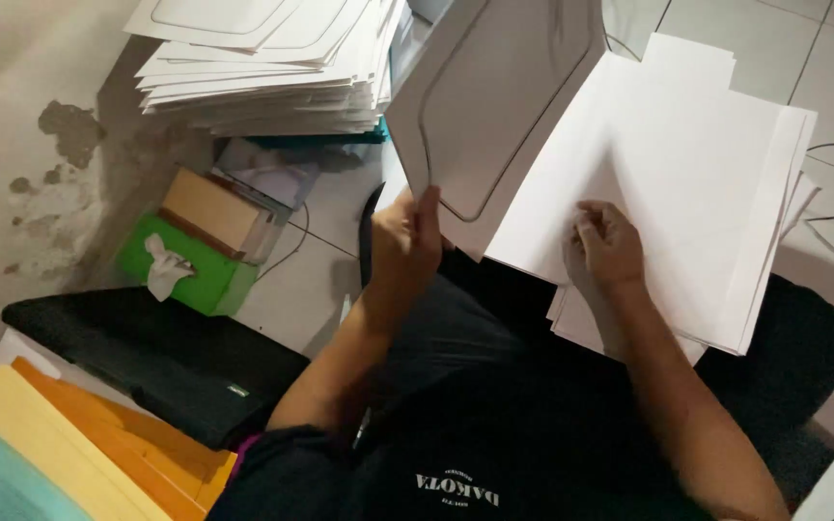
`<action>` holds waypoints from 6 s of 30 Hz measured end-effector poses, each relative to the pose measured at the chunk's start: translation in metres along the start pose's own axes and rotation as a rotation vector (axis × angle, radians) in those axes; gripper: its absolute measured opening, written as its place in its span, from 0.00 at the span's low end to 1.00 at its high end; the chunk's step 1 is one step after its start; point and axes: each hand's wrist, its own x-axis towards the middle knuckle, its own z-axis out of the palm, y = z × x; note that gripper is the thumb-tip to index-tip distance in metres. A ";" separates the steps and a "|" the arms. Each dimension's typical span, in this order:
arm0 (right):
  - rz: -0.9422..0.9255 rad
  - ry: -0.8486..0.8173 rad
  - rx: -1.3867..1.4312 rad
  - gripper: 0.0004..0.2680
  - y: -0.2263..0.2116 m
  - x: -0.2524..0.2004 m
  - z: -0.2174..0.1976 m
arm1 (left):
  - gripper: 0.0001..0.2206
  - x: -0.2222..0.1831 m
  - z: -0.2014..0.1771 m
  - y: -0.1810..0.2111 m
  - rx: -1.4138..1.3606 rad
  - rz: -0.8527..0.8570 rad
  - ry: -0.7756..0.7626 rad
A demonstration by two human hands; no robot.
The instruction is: Folding large white sheets of paper and stacking them neatly on the floor.
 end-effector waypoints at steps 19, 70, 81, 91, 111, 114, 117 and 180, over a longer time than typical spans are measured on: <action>0.049 0.028 0.063 0.10 -0.067 -0.018 -0.009 | 0.13 0.121 -0.094 -0.046 -0.230 -0.447 0.137; 0.203 0.233 -0.133 0.21 -0.072 -0.072 -0.128 | 0.04 0.023 -0.017 0.008 0.761 0.108 0.031; -0.145 0.266 -0.467 0.25 -0.015 -0.009 -0.037 | 0.24 0.026 0.009 -0.040 0.846 0.527 0.048; -0.090 -0.118 -0.773 0.25 0.009 -0.023 -0.059 | 0.27 0.049 0.266 -0.129 0.726 0.649 -0.851; -0.482 -0.021 -0.857 0.20 -0.011 0.156 -0.087 | 0.31 0.054 0.254 -0.120 0.695 0.513 -0.767; -0.421 -0.050 -0.869 0.20 -0.020 0.104 -0.086 | 0.30 0.052 0.254 -0.121 0.674 0.514 -0.739; -0.354 -0.117 -0.899 0.22 -0.026 0.033 -0.081 | 0.30 0.055 0.256 -0.121 0.687 0.498 -0.773; -0.298 -0.310 -1.100 0.32 -0.035 -0.089 -0.025 | 0.08 -0.040 0.163 -0.118 0.537 0.515 -0.561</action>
